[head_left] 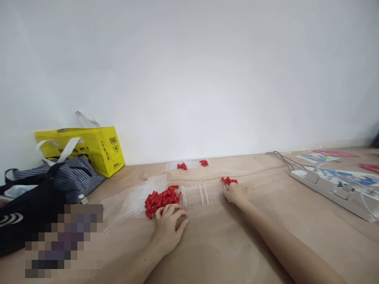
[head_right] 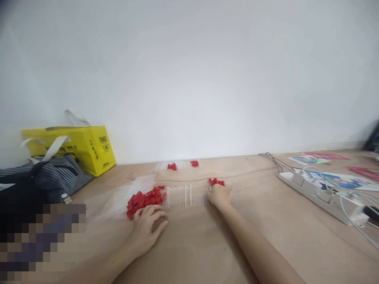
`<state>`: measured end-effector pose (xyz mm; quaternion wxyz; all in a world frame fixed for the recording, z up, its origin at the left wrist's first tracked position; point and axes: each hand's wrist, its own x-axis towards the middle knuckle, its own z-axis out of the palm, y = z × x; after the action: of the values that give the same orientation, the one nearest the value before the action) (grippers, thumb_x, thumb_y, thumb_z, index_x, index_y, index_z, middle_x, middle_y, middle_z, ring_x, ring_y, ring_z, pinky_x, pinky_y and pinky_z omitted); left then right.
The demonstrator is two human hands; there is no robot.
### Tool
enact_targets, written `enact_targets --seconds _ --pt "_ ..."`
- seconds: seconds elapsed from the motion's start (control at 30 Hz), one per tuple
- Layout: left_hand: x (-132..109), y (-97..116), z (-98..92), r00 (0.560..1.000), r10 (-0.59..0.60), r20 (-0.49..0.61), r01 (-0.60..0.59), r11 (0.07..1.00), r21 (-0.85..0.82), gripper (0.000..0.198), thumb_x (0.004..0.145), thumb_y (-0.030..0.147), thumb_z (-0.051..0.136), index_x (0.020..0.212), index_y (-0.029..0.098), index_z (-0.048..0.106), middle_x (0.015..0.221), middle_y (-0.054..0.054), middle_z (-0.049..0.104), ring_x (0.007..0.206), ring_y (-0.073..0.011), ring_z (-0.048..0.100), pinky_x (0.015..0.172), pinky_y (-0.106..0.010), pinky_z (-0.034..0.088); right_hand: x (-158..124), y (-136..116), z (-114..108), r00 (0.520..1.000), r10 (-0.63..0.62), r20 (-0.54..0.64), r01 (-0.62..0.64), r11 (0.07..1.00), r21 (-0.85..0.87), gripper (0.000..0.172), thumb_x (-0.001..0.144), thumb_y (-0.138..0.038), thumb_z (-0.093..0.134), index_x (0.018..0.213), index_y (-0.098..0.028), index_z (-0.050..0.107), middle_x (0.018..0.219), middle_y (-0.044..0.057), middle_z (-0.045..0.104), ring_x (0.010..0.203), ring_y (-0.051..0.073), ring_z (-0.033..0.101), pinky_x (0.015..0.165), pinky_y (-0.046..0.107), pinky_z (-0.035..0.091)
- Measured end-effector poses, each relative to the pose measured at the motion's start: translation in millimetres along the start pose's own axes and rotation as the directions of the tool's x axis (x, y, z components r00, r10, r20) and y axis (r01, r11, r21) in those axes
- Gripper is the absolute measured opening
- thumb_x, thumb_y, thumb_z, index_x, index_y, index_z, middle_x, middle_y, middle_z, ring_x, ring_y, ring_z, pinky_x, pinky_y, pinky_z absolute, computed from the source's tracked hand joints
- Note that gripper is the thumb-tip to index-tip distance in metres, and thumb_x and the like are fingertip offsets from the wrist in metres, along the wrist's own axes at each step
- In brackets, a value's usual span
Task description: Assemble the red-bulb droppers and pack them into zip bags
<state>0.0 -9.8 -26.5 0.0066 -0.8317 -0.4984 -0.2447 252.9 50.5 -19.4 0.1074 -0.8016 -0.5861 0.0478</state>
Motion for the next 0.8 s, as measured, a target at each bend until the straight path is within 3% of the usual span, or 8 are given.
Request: enact_targets --seconds 0.27,0.4,0.5,0.57,0.8 --pt "0.1 -2.6 2.4 0.992 -0.065 -0.109 0.075 0.994 0.084 0.008 0.073 0.023 0.052 0.077 0.024 0.059 0.091 -0.003 0.058 0.090 -0.0229 0.048 0.079 -0.041 0.027 -1.9 0.2 -2.0 0.999 0.005 -0.054 -0.002 0.998 0.057 0.029 0.075 -0.031 0.040 0.069 -0.018 0.064 0.078 0.009 0.066 0.083 0.025 0.059 0.083 0.042 0.030" --pt "14.1 -7.8 -3.7 0.977 -0.126 -0.170 0.155 0.973 0.172 0.010 0.074 0.027 0.052 0.080 0.023 0.059 0.093 -0.004 0.058 0.091 -0.0237 0.047 0.079 -0.041 0.027 -10.8 1.3 2.9 0.975 -0.112 -0.193 0.141 0.980 0.142 0.023 0.075 -0.028 0.041 0.069 -0.019 0.061 0.080 0.007 0.064 0.087 0.023 0.056 0.080 0.035 0.033" --pt "32.2 -11.4 -9.5 0.979 -0.143 -0.149 0.176 0.953 0.246 0.016 0.077 0.032 0.049 0.085 0.023 0.060 0.099 -0.006 0.057 0.096 -0.0246 0.045 0.082 -0.043 0.025 -24.8 4.3 11.4 0.898 -0.293 -0.329 0.372 0.904 0.211 0.018 0.077 -0.024 0.041 0.071 -0.016 0.056 0.078 0.007 0.062 0.082 0.020 0.054 0.075 0.030 0.035" --pt "45.1 -12.5 -10.8 0.983 -0.158 -0.093 0.179 0.939 0.293 0.018 0.077 0.033 0.047 0.085 0.023 0.060 0.100 -0.007 0.056 0.097 -0.0251 0.044 0.082 -0.043 0.026 -37.9 7.1 15.7 0.843 -0.401 -0.358 0.499 0.832 0.241 0.015 0.079 -0.022 0.040 0.074 -0.016 0.053 0.076 0.006 0.059 0.075 0.018 0.053 0.070 0.029 0.036" --pt "70.8 -12.5 -0.3 0.976 -0.211 -0.060 0.218 0.909 0.354 0.017 0.068 0.028 0.051 0.068 0.015 0.062 0.096 -0.015 0.055 0.096 -0.0309 0.043 0.081 -0.049 0.026 -76.0 11.6 10.7 0.664 -0.694 -0.277 0.747 0.624 0.228 0.013 0.082 -0.016 0.039 0.079 -0.017 0.052 0.080 0.005 0.057 0.078 0.017 0.048 0.069 0.029 0.034"
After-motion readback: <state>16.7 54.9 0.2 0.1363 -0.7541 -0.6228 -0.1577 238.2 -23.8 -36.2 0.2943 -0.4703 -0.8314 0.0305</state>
